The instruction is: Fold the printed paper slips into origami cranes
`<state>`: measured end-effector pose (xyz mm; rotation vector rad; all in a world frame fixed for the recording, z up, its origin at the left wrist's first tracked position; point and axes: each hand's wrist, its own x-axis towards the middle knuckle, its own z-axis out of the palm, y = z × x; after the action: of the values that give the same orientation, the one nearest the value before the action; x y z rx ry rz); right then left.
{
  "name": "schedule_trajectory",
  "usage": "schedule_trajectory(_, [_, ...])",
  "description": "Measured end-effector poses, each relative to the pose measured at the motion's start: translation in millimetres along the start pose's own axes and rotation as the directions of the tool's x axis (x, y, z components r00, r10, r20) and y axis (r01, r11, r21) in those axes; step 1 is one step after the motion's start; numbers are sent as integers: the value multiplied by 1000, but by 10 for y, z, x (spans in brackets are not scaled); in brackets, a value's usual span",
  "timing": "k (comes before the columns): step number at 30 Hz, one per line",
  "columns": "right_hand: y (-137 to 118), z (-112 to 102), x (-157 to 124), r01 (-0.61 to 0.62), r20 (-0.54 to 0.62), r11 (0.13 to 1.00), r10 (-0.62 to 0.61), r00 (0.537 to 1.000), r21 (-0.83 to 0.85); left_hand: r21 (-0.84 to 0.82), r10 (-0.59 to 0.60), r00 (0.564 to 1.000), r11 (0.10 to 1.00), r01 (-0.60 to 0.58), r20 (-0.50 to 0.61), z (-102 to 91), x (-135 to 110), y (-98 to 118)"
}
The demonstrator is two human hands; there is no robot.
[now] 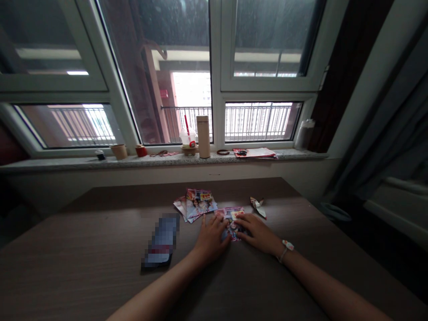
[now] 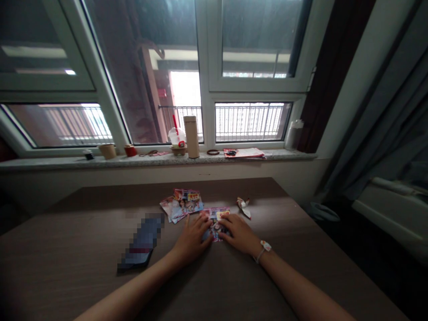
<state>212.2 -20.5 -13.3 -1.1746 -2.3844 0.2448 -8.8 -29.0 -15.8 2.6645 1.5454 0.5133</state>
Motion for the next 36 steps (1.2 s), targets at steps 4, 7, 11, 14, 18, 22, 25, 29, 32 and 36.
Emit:
schedule_trajectory(4, [28,-77,-12,1,43,1000,-1,999,3,-44,28,999,999,-27,27,-24,15,-12])
schedule_trajectory(7, [55,-79,-10,-30,75,999,27,997,43,-59,56,998,997,-54,33,-68,24,-37])
schedule_trajectory(11, [67,-57,-9,-89,87,993,83,993,77,-101,117,988,989,-106,105,-149,49,-118])
schedule_trajectory(14, [49,-74,-7,-76,89,995,70,994,63,-119,139,982,985,-124,126,-189,69,-172])
schedule_trajectory(18, [29,-104,2,-66,102,997,61,993,46,-122,148,982,984,-133,117,-189,78,-189])
schedule_trajectory(22, [36,-82,2,-88,90,994,81,993,71,-111,156,982,983,-145,104,-171,72,-180])
schedule_trajectory(25, [33,-58,-7,-51,52,997,49,997,55,-109,160,983,983,-150,87,-160,68,-183])
schedule_trajectory(29, [16,-46,-11,8,-2,1000,-8,1000,3,-117,162,984,981,-153,71,-137,73,-205])
schedule_trajectory(32, [32,-28,-4,24,-34,1000,-24,999,1,-140,169,984,977,-160,53,-110,88,-229])
schedule_trajectory(36, [100,11,6,44,-85,999,-42,996,25,-174,154,988,973,-151,3,-77,120,-264])
